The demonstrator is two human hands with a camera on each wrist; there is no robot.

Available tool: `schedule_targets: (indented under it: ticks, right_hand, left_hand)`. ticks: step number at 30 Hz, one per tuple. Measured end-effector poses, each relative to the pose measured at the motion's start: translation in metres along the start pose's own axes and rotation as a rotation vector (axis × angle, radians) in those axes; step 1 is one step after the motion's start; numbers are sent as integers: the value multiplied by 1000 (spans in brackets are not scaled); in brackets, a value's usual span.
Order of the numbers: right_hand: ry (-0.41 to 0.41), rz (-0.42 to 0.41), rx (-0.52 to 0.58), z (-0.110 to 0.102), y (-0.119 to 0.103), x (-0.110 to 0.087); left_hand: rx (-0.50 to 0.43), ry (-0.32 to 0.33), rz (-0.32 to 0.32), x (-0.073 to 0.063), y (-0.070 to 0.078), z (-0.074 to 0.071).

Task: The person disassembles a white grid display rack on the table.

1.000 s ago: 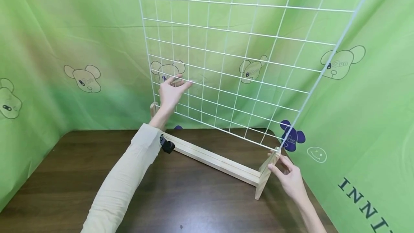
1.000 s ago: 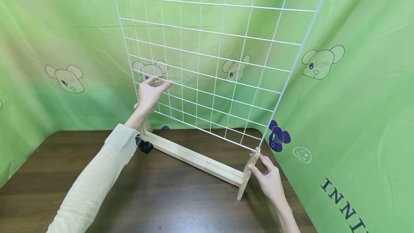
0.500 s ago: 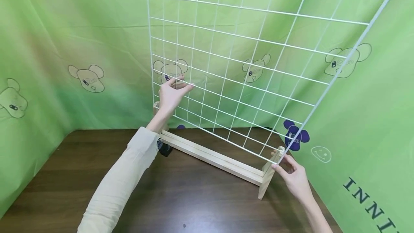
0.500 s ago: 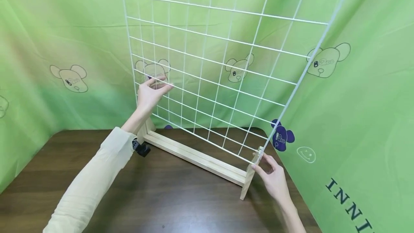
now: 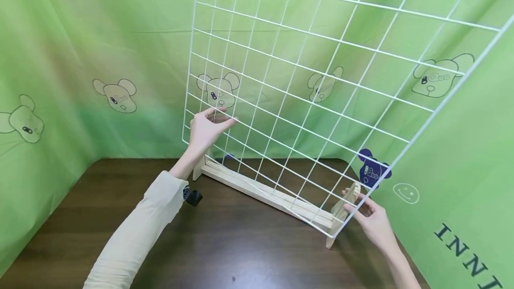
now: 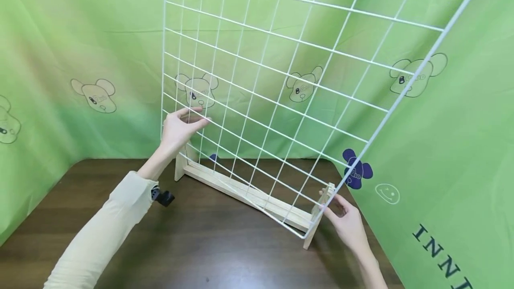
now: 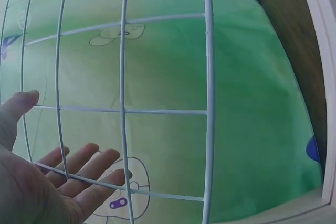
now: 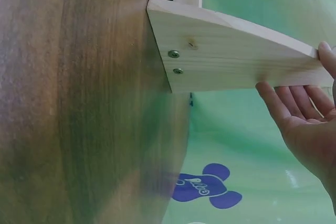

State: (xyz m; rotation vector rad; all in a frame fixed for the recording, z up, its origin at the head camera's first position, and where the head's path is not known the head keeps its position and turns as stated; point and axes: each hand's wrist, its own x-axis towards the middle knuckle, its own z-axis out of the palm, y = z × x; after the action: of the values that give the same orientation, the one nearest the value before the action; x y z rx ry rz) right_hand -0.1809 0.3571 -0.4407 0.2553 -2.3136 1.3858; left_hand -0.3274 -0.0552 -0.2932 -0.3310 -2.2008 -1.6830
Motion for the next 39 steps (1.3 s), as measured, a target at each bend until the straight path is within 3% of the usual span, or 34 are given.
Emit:
schedule_targets:
  ticks: [9, 16, 26, 34, 39]
  right_hand:
    - [-70, -89, 58, -2, 2, 6]
    - [-62, -70, 83, -3, 4, 9]
    - [8, 2, -64, -11, 4, 2]
    - [14, 14, -98, -20, 1, -4]
    - [5, -6, -85, -22, 0, -9]
  left_hand:
    - [138, -19, 29, -17, -11, -21]
    - [209, -18, 51, -28, -25, -31]
    - [309, -48, 35, -45, -30, -48]
    - [379, -59, 74, -59, -32, -64]
    - [468, -65, 139, -64, -39, -71]
